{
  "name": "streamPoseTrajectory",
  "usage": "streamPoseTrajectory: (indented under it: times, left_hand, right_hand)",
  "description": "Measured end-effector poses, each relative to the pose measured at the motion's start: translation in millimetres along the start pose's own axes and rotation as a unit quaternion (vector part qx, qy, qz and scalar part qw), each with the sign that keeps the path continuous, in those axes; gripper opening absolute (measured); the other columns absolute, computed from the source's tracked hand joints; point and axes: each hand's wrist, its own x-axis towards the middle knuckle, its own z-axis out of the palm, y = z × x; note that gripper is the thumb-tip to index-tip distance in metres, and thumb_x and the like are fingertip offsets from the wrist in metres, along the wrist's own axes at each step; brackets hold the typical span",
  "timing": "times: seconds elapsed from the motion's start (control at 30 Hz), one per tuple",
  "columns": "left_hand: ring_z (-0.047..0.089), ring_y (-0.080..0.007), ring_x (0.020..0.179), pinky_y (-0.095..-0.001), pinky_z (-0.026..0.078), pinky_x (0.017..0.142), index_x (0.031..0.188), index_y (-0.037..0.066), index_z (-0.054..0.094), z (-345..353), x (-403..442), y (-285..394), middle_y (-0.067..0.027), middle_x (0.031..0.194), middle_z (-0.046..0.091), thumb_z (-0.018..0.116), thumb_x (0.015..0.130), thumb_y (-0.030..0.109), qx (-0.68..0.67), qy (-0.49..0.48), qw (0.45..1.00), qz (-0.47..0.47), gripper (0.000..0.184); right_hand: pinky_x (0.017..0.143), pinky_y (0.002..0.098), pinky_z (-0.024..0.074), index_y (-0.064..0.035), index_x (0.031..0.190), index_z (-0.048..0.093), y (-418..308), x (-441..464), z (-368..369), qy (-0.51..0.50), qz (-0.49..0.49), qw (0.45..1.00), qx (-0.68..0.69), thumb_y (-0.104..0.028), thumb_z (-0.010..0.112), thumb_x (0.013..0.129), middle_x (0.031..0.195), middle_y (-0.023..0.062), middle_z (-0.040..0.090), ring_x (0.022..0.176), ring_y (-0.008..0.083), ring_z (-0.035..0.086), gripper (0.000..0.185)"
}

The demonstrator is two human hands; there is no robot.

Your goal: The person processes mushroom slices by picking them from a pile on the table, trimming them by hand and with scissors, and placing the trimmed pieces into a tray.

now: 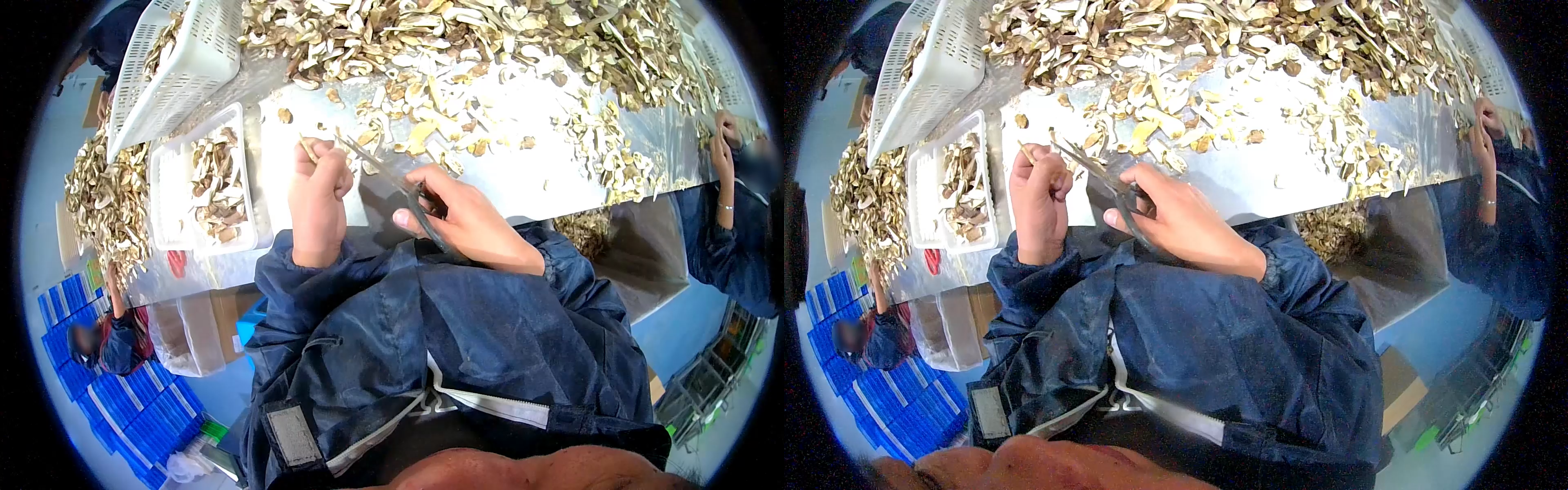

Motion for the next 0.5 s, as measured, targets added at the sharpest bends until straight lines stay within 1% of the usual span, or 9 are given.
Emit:
streamPoseTrajectory:
  times: [0.03, 0.23, 0.37, 0.43, 0.5]
  left_hand:
    - [0.037, -0.0061, 0.056, -0.0215, 0.03, 0.05, 0.091, 0.009, 0.05, 0.9, -0.8, 0.6, 0.003, 0.069, 0.043, 0.054, 0.093, -0.002, 0.004, 0.012, 1.0, 0.022, 0.012]
    - [0.038, -0.0064, 0.058, -0.0214, 0.031, 0.051, 0.09, 0.01, 0.049, 3.2, -6.7, -1.2, 0.0025, 0.071, 0.043, 0.053, 0.094, -0.001, -0.029, -0.028, 0.999, -0.036, 0.012]
    - [0.039, -0.0062, 0.059, -0.0216, 0.033, 0.052, 0.091, 0.01, 0.05, 3.0, -8.2, -3.4, 0.0027, 0.072, 0.045, 0.055, 0.095, 0.002, -0.043, -0.029, 0.997, -0.052, 0.011]
    - [0.039, -0.0061, 0.06, -0.0217, 0.034, 0.052, 0.092, 0.011, 0.05, 3.2, -8.9, -3.3, 0.003, 0.072, 0.045, 0.055, 0.096, 0.003, -0.051, -0.025, 0.996, -0.068, 0.01]
    - [0.04, -0.007, 0.061, -0.0231, 0.034, 0.055, 0.096, 0.011, 0.048, 1.6, -9.5, -4.9, 0.0016, 0.075, 0.047, 0.054, 0.092, -0.001, -0.066, -0.028, 0.995, -0.07, 0.014]
  right_hand:
    - [0.063, 0.0357, 0.0449, -0.0066, 0.115, 0.057, 0.1, 0.2, -0.1, 0.002, -0.004, 1.0, 0.002, -0.041, 0.074, 0.09, 0.075, 0.0075, 0.057, 0.066, 0.02, 0.054, 0.045]
    - [0.062, 0.0358, 0.045, -0.0066, 0.115, 0.058, -2.2, -1.6, -1.6, -0.009, -0.006, 1.0, 0.016, -0.041, 0.075, 0.09, 0.075, 0.0074, 0.057, 0.066, 0.0198, 0.054, 0.046]
    - [0.062, 0.036, 0.0453, -0.007, 0.114, 0.058, 1.0, -2.0, 0.5, 0.003, -0.011, 1.0, 0.006, -0.04, 0.075, 0.089, 0.074, 0.0073, 0.057, 0.066, 0.0199, 0.055, 0.045]
    - [0.062, 0.0368, 0.0458, -0.0071, 0.114, 0.058, 2.6, -1.2, 2.2, 0.01, -0.011, 1.0, 0.001, -0.04, 0.074, 0.09, 0.073, 0.008, 0.058, 0.065, 0.0219, 0.057, 0.044]
    - [0.062, 0.0378, 0.0463, -0.0071, 0.113, 0.057, 2.8, 0.0, 3.1, 0.011, -0.012, 1.0, -0.006, -0.039, 0.074, 0.09, 0.073, 0.009, 0.059, 0.066, 0.024, 0.059, 0.043]
